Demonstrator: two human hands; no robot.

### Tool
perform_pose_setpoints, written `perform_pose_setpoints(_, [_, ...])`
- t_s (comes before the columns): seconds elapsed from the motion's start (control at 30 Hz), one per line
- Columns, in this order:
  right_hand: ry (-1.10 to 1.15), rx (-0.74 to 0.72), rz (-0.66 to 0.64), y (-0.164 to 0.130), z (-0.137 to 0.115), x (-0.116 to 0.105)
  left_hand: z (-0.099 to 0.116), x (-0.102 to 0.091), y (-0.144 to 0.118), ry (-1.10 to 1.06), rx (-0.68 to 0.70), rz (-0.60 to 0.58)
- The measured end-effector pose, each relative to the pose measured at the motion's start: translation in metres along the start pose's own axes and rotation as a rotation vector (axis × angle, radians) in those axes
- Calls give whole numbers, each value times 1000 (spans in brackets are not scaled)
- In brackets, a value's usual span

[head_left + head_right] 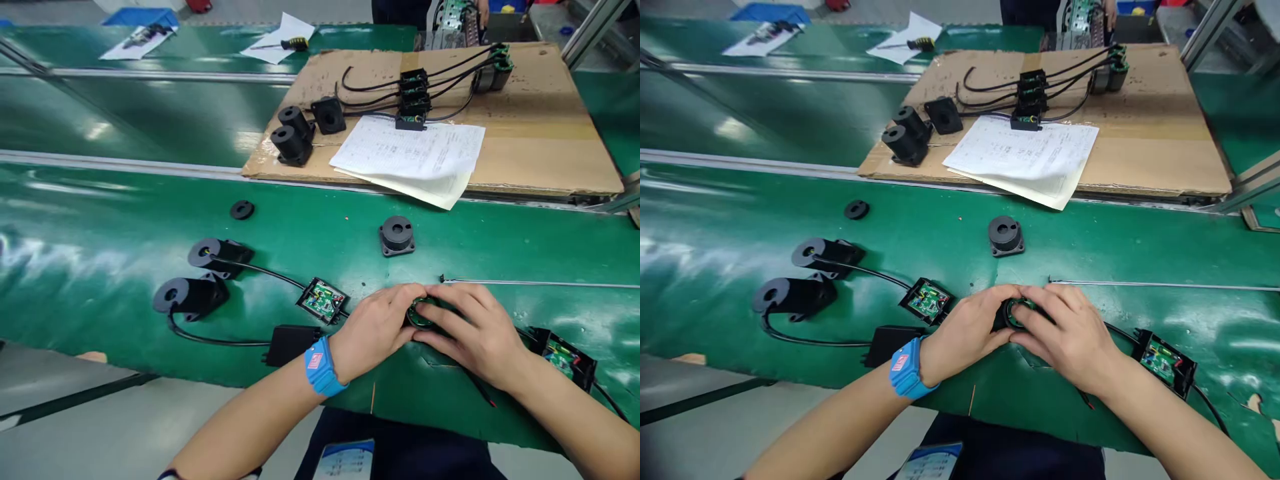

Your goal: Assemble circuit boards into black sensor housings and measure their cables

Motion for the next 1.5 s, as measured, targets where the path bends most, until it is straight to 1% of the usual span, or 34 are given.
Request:
perform_pose_setpoints(0.07, [30, -121, 92, -1, -8, -6, 0, -1, 1, -10, -13, -32])
perform_pose_setpoints(0.13, [60, -172, 115, -3, -12, -7, 0, -2, 2, -19, -26, -55])
perform_pose_setpoints(0.2, [65, -173, 103, -4, -12, -6, 0, -4, 3, -30, -25, -62])
perform_pose_setpoints(0.33, [26, -178, 4, -3, -13, 3, 2, -4, 3, -28, 13, -27])
perform_pose_setpoints(0.43, [33, -129, -28, 2, -14, 9, 3, -5, 1, -7, 42, 16])
perform_pose_setpoints(0.53, [93, -96, -58, 4, -16, 7, 6, -7, -1, 41, 104, 42])
perform_pose_setpoints(0.6, [153, -19, -37, -2, -9, -6, 10, -11, -3, 99, 189, 88])
perform_pose_setpoints(0.67, [142, 142, 11, -16, 7, -29, 16, -13, -6, 177, 285, 131])
perform_pose_setpoints(0.7, [106, 237, 5, -29, 18, -41, 18, -12, -7, 221, 321, 136])
perform_pose_setpoints(0.73, [64, 328, -39, -44, 28, -53, 19, -11, -9, 262, 344, 129])
perform_pose_setpoints(0.83, [-38, 542, -310, -105, 53, -78, 20, -4, -11, 334, 348, 69])
perform_pose_setpoints(0.87, [-75, 601, -379, -127, 58, -84, 20, -3, -11, 341, 341, 48])
perform_pose_setpoints(0.93, [-146, 710, -438, -168, 63, -92, 18, -3, -11, 355, 331, 12])
perform_pose_setpoints(1.0, [-165, 792, -437, -196, 63, -94, 14, -9, -12, 382, 325, -19])
perform_pose_setpoints(1.07, [-125, 850, -422, -210, 61, -91, 9, -20, -12, 406, 316, -40])
perform_pose_setpoints(1.13, [-57, 902, -400, -210, 60, -89, 9, -33, -11, 452, 299, -24])
perform_pose_setpoints(1.2, [3, 934, -354, -201, 62, -91, 22, -40, -6, 502, 285, 59])
perform_pose_setpoints(1.23, [25, 931, -330, -194, 63, -94, 33, -39, -1, 510, 289, 104])
perform_pose_setpoints(1.27, [38, 910, -307, -187, 65, -98, 47, -33, 7, 493, 301, 133])
perform_pose_setpoints(1.3, [42, 876, -285, -179, 66, -101, 63, -22, 17, 450, 320, 134])
perform_pose_setpoints(1.33, [40, 837, -264, -172, 68, -106, 78, -6, 30, 388, 341, 94])
perform_pose_setpoints(1.4, [41, 754, -233, -161, 69, -114, 103, 31, 61, 235, 350, -49])
perform_pose_setpoints(1.43, [47, 716, -220, -158, 70, -118, 110, 49, 78, 158, 335, -122])
perform_pose_setpoints(1.5, [70, 662, -212, -153, 74, -127, 117, 79, 106, -2, 283, -279])
Point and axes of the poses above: each hand's wrist, its own y-axis towards the middle knuckle, its own x-axis out of the palm, z = x × y, the point moved 5 cm from there along y, towards the middle knuckle, and after that the axes turned 1 degree about x, right-handed, at the moved point
